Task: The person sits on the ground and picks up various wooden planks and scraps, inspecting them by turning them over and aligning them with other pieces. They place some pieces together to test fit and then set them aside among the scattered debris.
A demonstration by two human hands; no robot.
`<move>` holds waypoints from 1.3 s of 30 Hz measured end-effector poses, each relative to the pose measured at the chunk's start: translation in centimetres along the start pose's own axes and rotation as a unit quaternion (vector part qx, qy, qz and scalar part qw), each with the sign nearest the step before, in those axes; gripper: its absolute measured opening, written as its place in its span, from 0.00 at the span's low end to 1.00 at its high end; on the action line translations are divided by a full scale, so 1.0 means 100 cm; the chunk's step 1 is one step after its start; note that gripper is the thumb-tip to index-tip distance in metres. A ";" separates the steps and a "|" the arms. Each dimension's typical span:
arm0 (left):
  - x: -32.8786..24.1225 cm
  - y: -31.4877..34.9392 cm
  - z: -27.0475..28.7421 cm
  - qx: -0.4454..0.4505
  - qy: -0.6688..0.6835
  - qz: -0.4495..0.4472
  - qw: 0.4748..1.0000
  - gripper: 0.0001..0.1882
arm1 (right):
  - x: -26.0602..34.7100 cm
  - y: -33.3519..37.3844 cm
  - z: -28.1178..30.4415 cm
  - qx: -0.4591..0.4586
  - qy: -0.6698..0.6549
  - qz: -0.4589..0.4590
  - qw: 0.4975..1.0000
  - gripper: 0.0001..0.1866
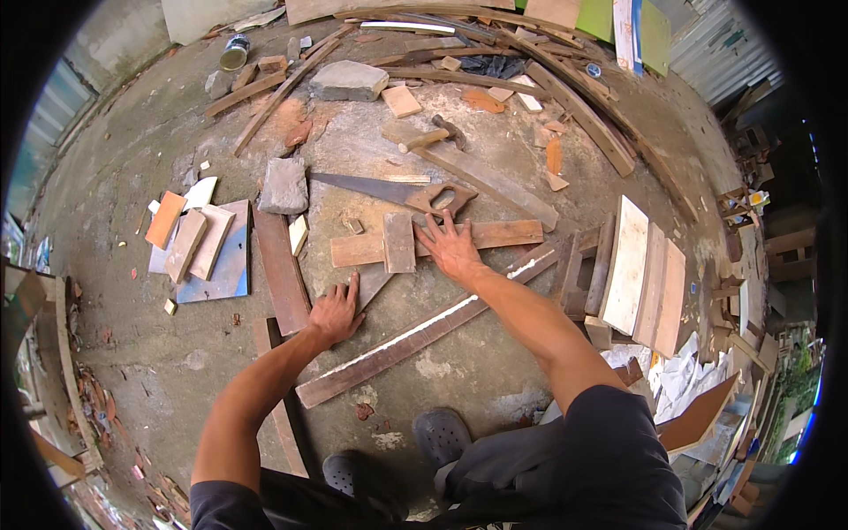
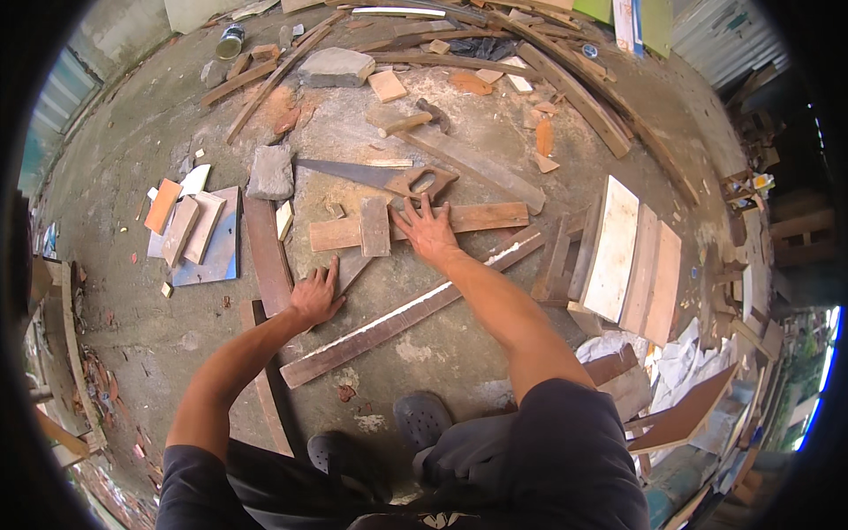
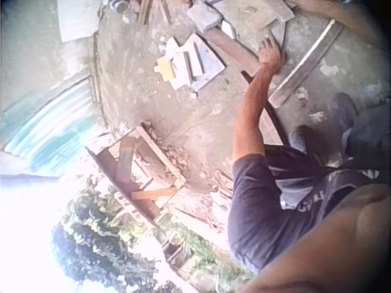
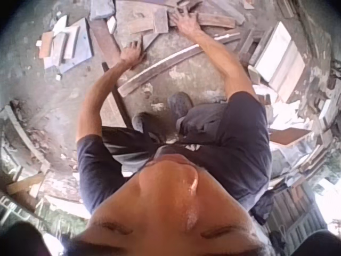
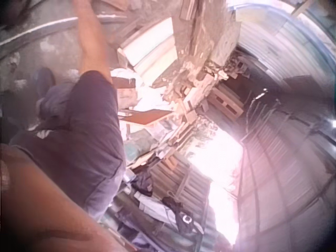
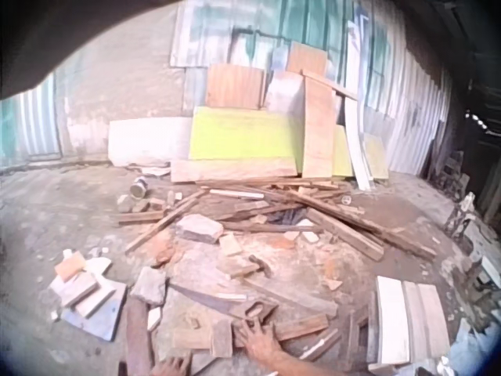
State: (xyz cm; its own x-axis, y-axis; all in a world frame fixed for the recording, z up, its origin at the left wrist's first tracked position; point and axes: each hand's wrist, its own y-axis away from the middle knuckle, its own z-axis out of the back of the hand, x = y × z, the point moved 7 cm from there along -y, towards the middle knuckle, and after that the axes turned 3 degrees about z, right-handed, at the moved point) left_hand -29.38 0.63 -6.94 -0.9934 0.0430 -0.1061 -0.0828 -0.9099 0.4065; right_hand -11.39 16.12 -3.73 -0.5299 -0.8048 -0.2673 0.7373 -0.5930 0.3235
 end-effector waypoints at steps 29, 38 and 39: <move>0.198 -0.003 0.066 0.020 0.046 0.192 0.980 0.27 | 0.088 0.014 0.027 0.119 -0.162 0.191 0.961 0.28; 0.143 0.065 0.001 0.049 0.137 0.279 0.949 0.42 | 0.197 0.054 0.018 0.150 -0.127 0.351 0.916 0.40; 0.131 0.066 -0.001 0.058 0.174 0.279 0.943 0.37 | 0.199 0.059 0.017 0.150 -0.122 0.342 0.920 0.41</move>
State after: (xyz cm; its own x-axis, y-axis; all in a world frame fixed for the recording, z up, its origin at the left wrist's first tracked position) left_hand -42.96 -4.82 -5.72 -0.8000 -0.5857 -0.1302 0.4171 -0.6989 0.5810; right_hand -18.27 -3.43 -5.60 -0.0904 -0.9523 0.2914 0.8038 0.1030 0.5859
